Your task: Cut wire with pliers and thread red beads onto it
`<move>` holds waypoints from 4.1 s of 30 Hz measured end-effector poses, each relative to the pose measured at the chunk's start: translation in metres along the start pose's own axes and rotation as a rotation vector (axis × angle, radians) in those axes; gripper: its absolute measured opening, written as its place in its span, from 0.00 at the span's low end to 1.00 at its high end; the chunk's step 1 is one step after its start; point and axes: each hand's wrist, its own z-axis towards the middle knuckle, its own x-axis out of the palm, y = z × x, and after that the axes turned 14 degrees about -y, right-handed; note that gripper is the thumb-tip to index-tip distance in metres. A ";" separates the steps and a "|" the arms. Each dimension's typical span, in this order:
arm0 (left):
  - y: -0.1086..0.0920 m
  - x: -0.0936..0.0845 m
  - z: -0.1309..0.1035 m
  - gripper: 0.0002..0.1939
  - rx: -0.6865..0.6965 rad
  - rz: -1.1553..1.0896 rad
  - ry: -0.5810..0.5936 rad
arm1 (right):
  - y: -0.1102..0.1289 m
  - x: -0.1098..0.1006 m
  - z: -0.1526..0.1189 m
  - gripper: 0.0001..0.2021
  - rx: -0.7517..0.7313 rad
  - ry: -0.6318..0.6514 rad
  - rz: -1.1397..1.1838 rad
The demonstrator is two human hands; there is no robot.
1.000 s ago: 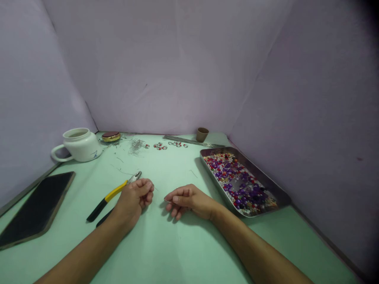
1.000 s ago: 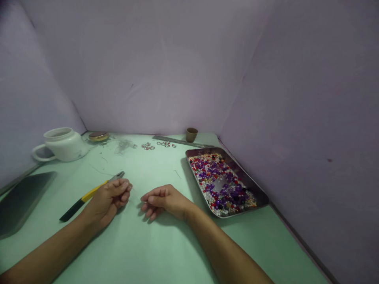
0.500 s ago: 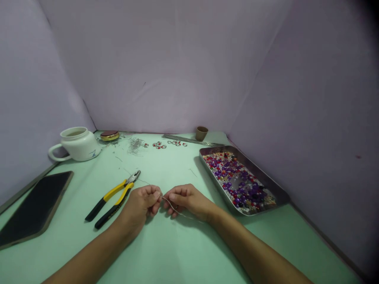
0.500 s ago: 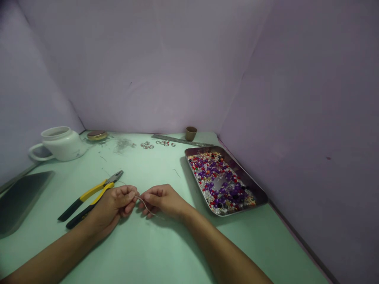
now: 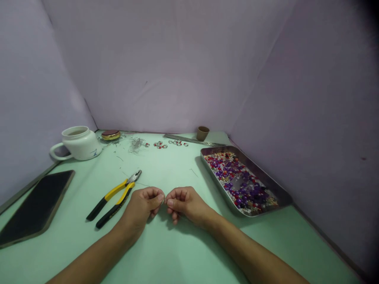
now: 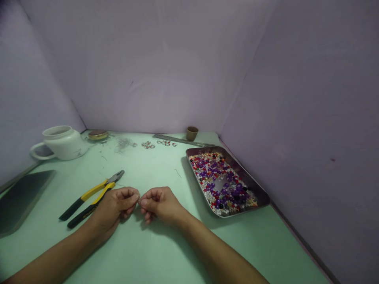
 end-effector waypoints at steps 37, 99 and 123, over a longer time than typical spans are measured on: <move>0.006 -0.003 0.005 0.09 0.041 -0.069 0.054 | 0.002 0.009 -0.006 0.15 -0.108 -0.129 -0.048; -0.026 -0.017 -0.023 0.27 0.372 0.654 0.126 | 0.035 0.001 -0.004 0.04 -0.324 -0.573 -0.202; -0.019 -0.021 -0.021 0.10 0.442 0.888 0.102 | 0.030 -0.004 0.002 0.05 -0.266 -0.454 -0.105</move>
